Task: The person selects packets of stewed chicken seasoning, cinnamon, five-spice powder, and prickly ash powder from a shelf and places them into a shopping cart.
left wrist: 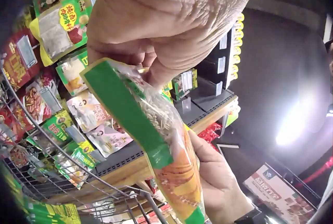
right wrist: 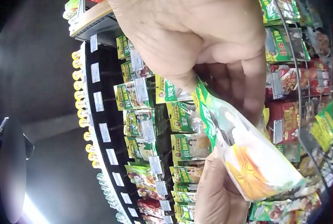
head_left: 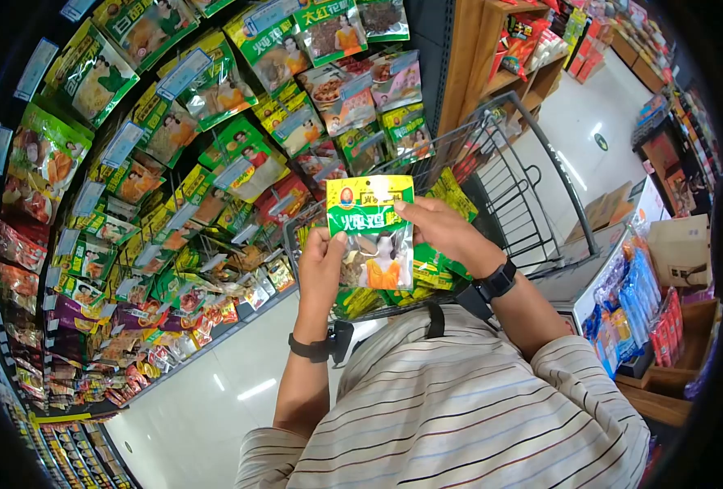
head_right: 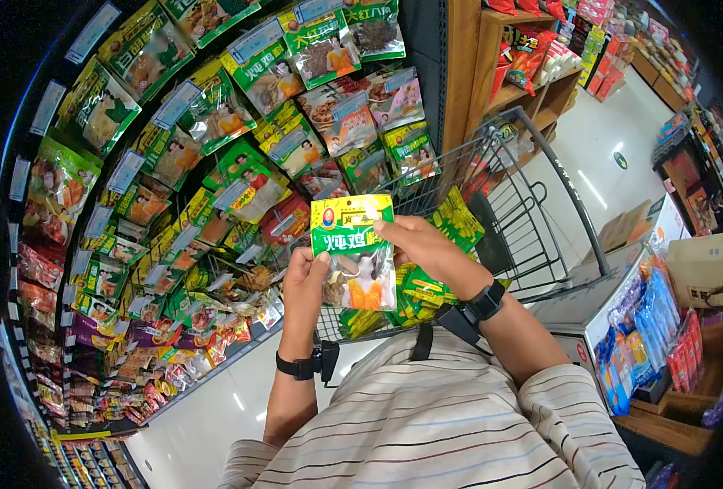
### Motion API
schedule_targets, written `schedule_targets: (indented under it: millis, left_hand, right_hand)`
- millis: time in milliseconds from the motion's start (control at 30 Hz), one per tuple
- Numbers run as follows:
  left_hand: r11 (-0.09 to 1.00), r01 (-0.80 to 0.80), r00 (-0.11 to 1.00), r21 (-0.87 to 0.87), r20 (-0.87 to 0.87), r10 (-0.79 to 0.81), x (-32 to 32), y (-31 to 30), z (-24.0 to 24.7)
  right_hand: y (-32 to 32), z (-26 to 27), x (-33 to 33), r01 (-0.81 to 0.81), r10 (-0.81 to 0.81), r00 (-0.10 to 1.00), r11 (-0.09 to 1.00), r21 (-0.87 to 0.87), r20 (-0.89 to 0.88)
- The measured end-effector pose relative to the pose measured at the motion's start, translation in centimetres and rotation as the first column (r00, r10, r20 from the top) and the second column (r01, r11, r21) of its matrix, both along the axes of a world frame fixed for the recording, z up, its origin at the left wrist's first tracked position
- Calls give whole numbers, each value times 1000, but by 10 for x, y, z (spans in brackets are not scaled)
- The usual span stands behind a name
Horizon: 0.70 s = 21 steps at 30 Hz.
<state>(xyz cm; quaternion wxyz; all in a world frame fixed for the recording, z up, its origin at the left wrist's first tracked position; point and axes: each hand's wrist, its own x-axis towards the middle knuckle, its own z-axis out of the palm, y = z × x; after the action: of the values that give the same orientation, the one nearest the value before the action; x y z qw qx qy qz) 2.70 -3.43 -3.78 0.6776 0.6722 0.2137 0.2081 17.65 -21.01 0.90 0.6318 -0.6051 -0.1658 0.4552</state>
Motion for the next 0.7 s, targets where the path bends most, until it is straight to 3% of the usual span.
schedule_targets:
  millis: [233,433,633,700]
  left_hand:
    - [999,-22,1000,29,-21,23,-7,6,-8]
    - [999,-34,998,-35,-47,32,-15,3,-2]
    - [999,4,995,-33,-97,-8,-25,10,-4]
    - [1000,12,995,-1,-98,-12,-26,13,-7]
  right_hand:
    - [2,-23,6,-160,161,983,987,-9,93]
    - [7,-18,-7,-79,79,996,997,13,36]
    - [5,-25,0,-107,123,978,989,-98,169]
    - [5,-21,-4,-98,96,981,995,6,168]
